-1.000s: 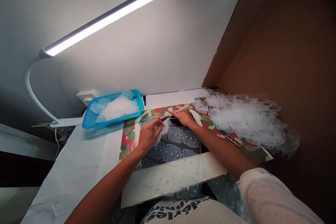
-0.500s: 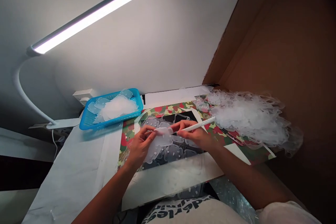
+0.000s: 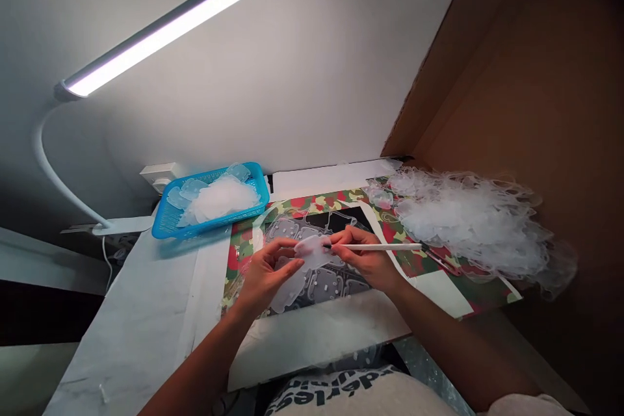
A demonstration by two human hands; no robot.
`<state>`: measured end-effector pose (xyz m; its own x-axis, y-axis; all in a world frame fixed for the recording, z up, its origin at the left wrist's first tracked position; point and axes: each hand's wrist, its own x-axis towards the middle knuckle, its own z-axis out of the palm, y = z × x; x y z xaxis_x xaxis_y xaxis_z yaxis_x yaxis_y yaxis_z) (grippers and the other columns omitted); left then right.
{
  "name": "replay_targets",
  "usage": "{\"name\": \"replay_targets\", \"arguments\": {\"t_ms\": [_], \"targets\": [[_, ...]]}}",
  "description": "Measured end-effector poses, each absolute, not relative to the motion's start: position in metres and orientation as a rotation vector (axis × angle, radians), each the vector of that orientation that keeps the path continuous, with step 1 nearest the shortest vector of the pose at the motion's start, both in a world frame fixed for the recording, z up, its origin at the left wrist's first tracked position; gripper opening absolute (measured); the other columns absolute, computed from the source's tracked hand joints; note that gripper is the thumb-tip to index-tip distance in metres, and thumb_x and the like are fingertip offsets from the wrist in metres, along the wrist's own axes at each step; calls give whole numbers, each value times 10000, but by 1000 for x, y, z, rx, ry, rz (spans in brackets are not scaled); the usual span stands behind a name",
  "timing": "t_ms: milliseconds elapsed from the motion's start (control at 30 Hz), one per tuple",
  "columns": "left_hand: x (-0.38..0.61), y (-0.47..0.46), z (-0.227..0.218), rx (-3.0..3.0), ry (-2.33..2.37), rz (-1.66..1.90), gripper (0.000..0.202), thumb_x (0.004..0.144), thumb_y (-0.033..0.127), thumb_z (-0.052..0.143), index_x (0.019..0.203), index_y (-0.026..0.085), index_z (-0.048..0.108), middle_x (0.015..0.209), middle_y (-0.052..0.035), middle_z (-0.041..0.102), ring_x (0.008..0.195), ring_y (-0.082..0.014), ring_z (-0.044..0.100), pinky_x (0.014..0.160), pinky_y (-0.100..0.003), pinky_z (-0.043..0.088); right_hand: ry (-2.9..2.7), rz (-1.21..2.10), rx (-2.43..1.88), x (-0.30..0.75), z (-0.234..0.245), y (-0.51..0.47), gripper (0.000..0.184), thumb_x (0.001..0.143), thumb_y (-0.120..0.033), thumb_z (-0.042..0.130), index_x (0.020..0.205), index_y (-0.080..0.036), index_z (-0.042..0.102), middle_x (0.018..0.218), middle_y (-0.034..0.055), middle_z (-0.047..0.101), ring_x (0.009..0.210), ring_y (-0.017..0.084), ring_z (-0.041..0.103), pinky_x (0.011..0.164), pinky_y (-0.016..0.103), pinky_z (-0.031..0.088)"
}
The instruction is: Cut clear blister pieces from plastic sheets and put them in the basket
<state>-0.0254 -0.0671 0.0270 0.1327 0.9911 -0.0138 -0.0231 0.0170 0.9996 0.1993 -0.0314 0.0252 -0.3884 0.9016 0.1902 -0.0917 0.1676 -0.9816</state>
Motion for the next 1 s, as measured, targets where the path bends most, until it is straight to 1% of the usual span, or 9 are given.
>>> {"name": "replay_targets", "arguments": {"t_ms": [67,167,233,333,500,700,833,933,1000], "targets": [[-26,-68,27,1365,1125,1143,215,811,301,722,993,189,692,925,-47,717,795,-145,651,650,-207,491,-1550,1383,-788,201,25,-32,212,871,-327,663,728,-191,586,985,47,713,825,161,625,697,278,453],[-26,-70,28,1459,1154,1169,202,823,283,710,1008,203,713,953,-43,718,869,-154,652,733,-223,507,-1548,1424,-740,205,25,-34,190,880,-303,657,739,-192,593,992,49,714,847,166,635,728,288,463],[-25,-72,30,1476,1158,1175,199,821,284,710,1002,202,721,958,-47,722,890,-165,658,766,-241,516,-1552,1438,-714,207,26,-36,168,883,-294,653,756,-193,609,997,55,718,872,176,641,766,307,471],[-23,-73,33,1466,1175,1182,192,818,295,708,983,200,730,954,-57,729,892,-181,667,773,-259,524,-1544,1454,-707,208,25,-37,170,881,-302,655,752,-197,618,998,59,721,879,188,646,783,329,476],[-22,-76,36,1399,1180,1156,191,790,300,731,947,191,731,931,-66,735,865,-194,672,726,-255,514,-1391,1498,-753,203,20,-35,210,848,-357,684,729,-204,603,960,54,724,816,186,653,706,319,502],[-23,-79,37,1302,1144,1075,358,780,334,742,1107,196,690,960,-85,749,714,-165,654,603,-236,489,-1074,1740,-778,197,14,-32,325,775,-369,755,678,-193,500,989,20,710,687,117,617,650,273,519],[-21,-80,37,1295,1153,1088,379,769,355,751,1110,201,693,910,-72,750,654,-139,614,548,-208,446,-981,1834,-749,195,14,-32,364,760,-373,771,678,-196,464,945,0,690,676,102,599,635,251,516],[-21,-78,37,1180,1158,1088,382,782,420,727,1085,191,691,836,-56,739,605,-123,584,499,-190,398,-930,1867,-732,194,15,-34,375,761,-366,774,671,-197,452,853,-23,670,649,90,586,623,232,512],[-20,-74,35,1037,1127,1054,425,778,485,710,1077,186,679,803,-46,726,558,-114,570,474,-189,385,-923,1871,-738,194,16,-35,367,765,-376,768,677,-200,459,846,-22,673,658,97,597,636,239,521]]}}
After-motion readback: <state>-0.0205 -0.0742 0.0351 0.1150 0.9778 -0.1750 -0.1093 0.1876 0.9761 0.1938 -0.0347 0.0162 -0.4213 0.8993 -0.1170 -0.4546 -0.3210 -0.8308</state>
